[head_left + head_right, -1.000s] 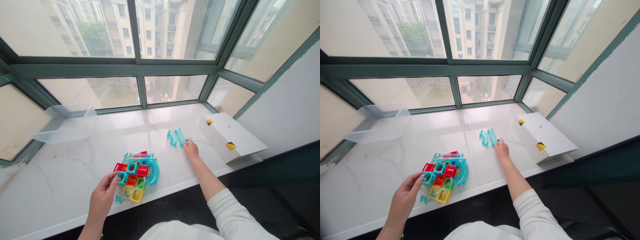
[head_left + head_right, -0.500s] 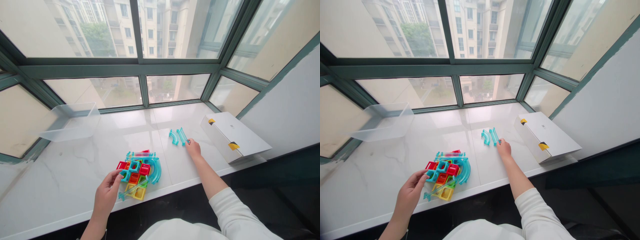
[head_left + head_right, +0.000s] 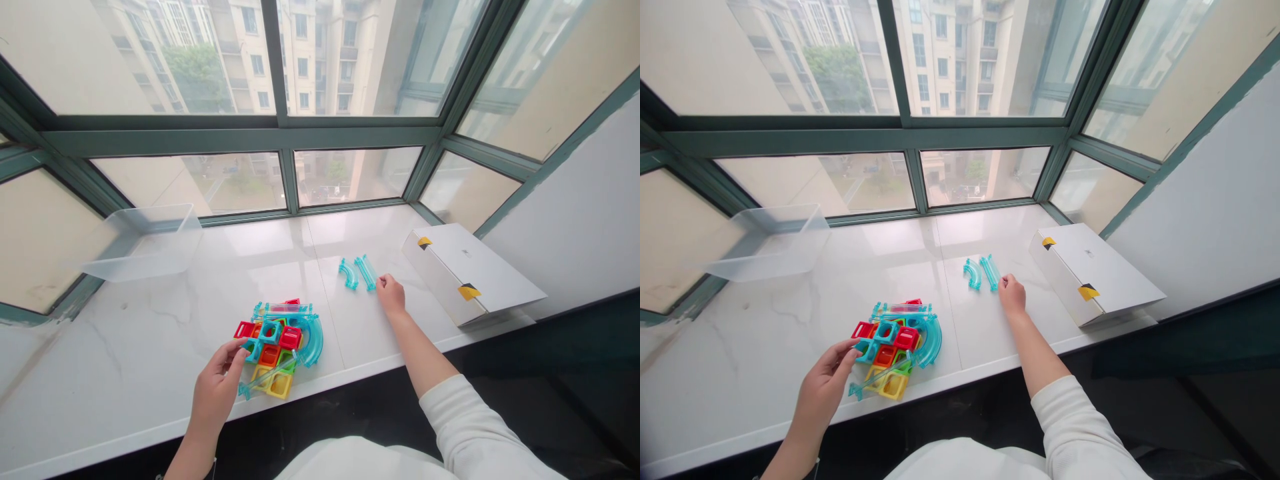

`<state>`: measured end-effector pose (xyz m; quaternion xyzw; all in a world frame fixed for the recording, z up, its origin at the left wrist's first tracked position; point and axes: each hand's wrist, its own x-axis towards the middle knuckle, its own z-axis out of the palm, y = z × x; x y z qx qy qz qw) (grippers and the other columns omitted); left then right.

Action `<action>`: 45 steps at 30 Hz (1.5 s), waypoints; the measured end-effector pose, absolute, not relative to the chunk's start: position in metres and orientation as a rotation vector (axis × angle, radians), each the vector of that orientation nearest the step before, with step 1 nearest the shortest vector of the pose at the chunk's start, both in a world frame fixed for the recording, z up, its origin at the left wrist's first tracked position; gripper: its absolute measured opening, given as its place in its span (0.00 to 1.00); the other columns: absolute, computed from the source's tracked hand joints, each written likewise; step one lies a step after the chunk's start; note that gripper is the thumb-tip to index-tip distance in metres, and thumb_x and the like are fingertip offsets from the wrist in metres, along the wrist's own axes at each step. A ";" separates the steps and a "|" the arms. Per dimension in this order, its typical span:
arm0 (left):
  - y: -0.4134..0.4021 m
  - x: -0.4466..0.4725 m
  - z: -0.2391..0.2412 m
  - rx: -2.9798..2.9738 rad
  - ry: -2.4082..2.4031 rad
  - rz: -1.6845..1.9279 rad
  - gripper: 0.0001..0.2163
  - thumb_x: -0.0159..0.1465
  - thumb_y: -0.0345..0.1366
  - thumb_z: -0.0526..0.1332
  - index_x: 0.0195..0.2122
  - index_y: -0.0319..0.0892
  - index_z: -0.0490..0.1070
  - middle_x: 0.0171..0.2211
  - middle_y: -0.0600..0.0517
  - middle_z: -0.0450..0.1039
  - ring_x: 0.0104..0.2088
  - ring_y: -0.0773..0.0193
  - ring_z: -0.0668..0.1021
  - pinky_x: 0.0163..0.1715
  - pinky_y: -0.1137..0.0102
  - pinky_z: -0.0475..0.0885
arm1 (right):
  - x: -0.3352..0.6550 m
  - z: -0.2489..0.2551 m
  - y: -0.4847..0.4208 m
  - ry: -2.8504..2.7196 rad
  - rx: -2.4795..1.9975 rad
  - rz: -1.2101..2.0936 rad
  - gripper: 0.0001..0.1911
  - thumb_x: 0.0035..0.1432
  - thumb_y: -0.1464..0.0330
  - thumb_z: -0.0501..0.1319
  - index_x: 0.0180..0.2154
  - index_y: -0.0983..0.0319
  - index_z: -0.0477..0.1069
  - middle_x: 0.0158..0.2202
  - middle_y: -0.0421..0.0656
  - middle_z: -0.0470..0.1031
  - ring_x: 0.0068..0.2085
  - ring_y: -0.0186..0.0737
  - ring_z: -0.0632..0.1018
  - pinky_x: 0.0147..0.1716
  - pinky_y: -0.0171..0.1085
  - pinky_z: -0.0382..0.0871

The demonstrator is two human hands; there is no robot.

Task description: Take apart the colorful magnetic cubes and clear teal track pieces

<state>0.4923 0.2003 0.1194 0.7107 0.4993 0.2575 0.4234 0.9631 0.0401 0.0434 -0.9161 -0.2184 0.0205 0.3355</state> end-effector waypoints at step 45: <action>0.197 0.489 0.117 1.758 1.247 0.651 0.26 0.66 0.61 0.60 0.52 0.47 0.80 0.43 0.48 0.83 0.44 0.50 0.82 0.42 0.61 0.79 | 0.943 0.050 0.054 -0.544 -2.739 0.289 0.24 0.68 0.50 0.61 0.55 0.60 0.67 0.49 0.53 0.81 0.50 0.53 0.83 0.42 0.42 0.70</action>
